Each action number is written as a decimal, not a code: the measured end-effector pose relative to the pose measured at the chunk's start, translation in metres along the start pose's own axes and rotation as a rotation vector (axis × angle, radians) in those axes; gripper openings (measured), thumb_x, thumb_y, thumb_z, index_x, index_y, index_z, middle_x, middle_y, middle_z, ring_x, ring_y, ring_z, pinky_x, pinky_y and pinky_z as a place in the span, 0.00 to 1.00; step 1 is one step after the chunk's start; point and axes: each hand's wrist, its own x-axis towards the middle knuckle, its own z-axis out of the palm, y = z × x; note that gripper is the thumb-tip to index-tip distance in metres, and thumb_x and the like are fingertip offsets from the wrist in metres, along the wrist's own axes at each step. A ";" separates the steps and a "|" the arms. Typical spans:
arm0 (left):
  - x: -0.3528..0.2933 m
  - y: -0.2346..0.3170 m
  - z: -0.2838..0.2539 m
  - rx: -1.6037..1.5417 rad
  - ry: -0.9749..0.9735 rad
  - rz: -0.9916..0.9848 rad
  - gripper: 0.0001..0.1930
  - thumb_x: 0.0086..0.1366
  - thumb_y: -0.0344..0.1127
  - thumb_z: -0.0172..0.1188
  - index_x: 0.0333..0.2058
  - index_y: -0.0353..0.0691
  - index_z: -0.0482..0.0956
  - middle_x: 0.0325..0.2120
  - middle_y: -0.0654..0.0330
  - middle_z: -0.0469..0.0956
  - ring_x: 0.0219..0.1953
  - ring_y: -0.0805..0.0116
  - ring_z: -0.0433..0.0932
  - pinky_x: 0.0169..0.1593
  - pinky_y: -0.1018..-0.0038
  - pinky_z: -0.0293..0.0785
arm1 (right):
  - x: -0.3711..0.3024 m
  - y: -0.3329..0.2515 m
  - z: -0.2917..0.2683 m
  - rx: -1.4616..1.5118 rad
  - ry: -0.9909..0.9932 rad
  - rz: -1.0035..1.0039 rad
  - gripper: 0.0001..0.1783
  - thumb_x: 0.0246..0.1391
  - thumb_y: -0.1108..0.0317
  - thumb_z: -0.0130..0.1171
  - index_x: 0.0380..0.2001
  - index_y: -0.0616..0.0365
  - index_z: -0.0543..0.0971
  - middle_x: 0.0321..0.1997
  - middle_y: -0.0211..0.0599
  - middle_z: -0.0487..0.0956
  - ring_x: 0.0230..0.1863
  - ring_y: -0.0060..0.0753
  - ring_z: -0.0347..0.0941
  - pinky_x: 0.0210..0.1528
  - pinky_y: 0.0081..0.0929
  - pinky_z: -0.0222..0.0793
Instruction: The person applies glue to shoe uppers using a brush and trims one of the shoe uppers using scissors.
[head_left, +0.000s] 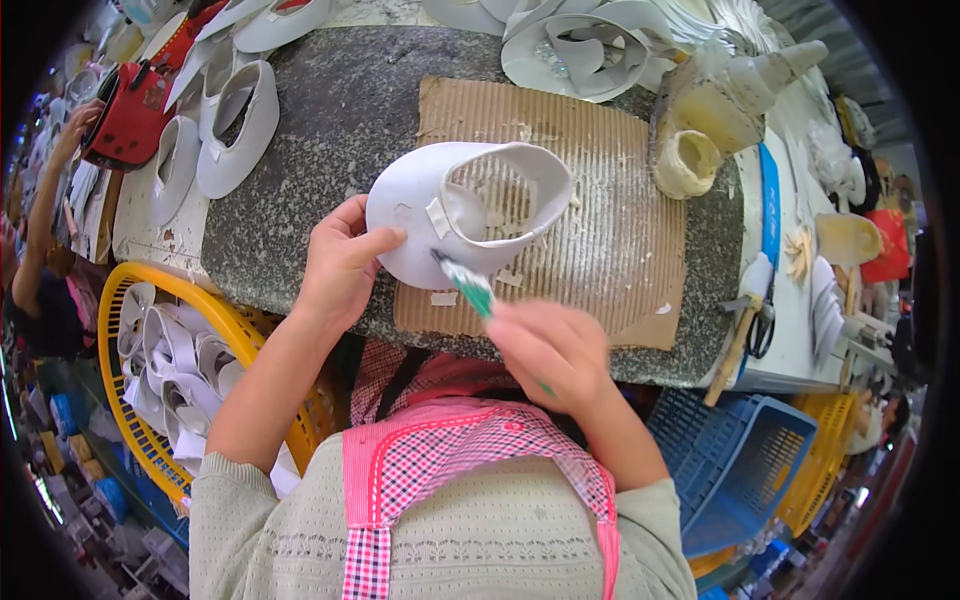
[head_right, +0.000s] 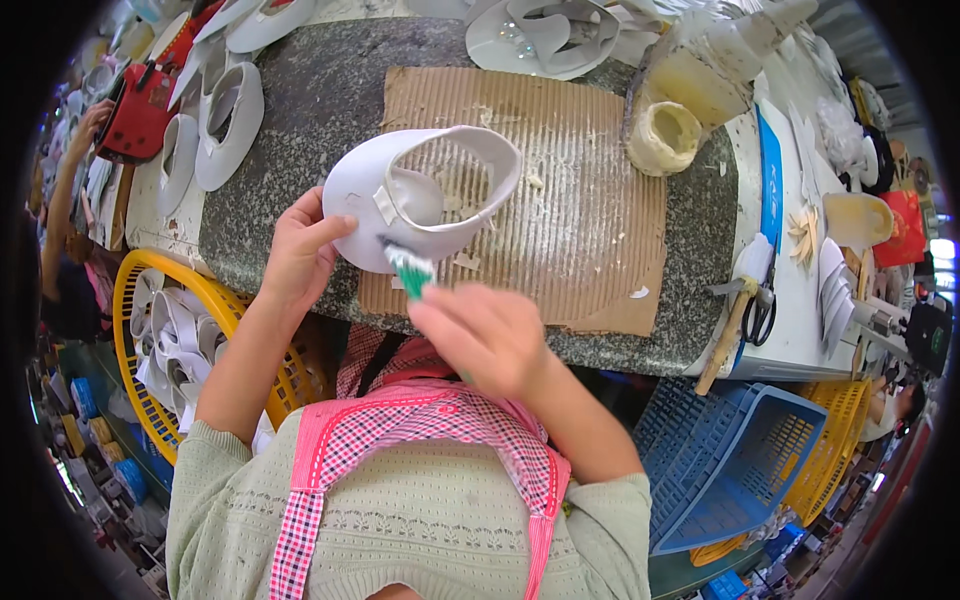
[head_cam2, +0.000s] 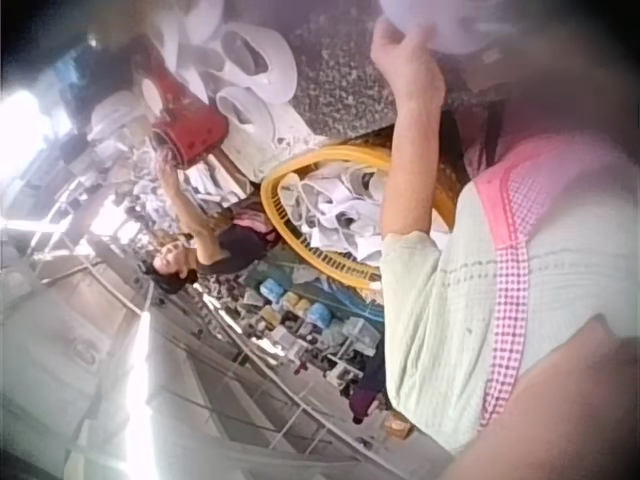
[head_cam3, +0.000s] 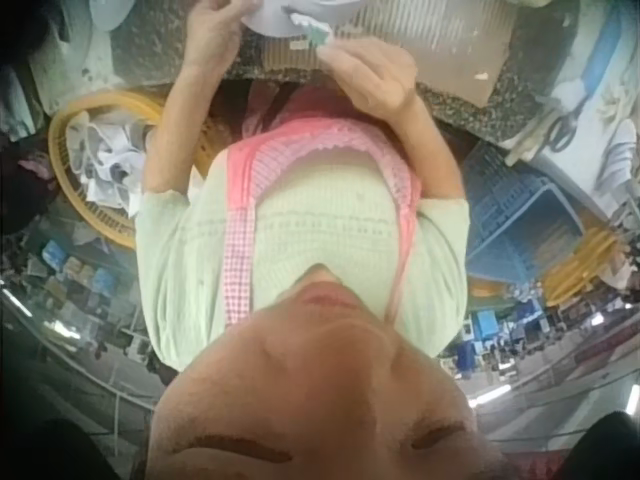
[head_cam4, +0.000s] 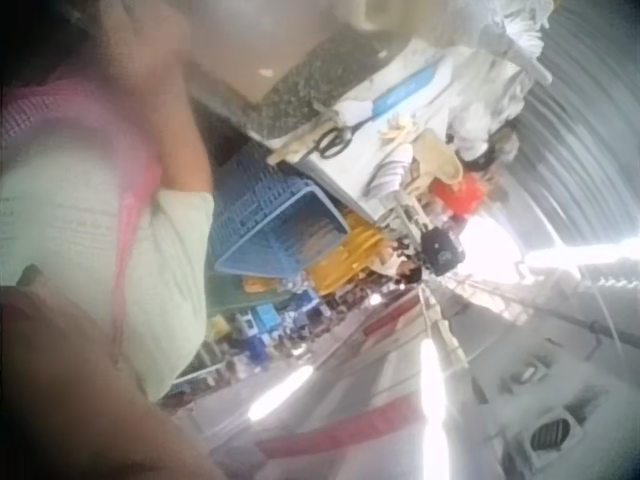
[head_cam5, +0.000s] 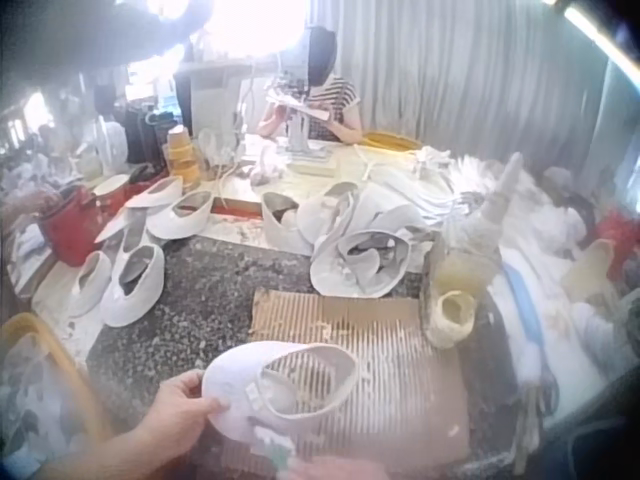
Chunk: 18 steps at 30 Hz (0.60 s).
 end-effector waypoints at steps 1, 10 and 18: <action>-0.002 0.001 0.000 -0.001 -0.017 -0.001 0.15 0.48 0.20 0.57 0.37 0.32 0.71 0.32 0.60 0.75 0.35 0.72 0.74 0.43 0.75 0.69 | -0.009 0.018 0.001 -0.087 -0.030 0.062 0.12 0.39 0.77 0.56 0.33 0.58 0.77 0.26 0.39 0.77 0.23 0.35 0.73 0.23 0.26 0.70; 0.016 0.000 0.031 0.322 -0.721 0.198 0.22 0.39 0.28 0.59 0.38 0.40 0.71 0.56 0.53 0.56 0.62 0.62 0.47 0.60 0.67 0.46 | -0.009 0.098 -0.117 -0.244 0.466 0.534 0.08 0.45 0.79 0.57 0.32 0.62 0.77 0.26 0.35 0.77 0.26 0.20 0.70 0.29 0.15 0.65; 0.024 0.033 0.065 0.690 -0.934 0.420 0.20 0.39 0.35 0.60 0.34 0.35 0.70 0.33 0.62 0.69 0.40 0.69 0.69 0.48 0.71 0.62 | -0.001 0.147 -0.152 -0.260 0.363 0.476 0.08 0.44 0.79 0.57 0.31 0.59 0.79 0.28 0.32 0.77 0.26 0.20 0.69 0.26 0.15 0.61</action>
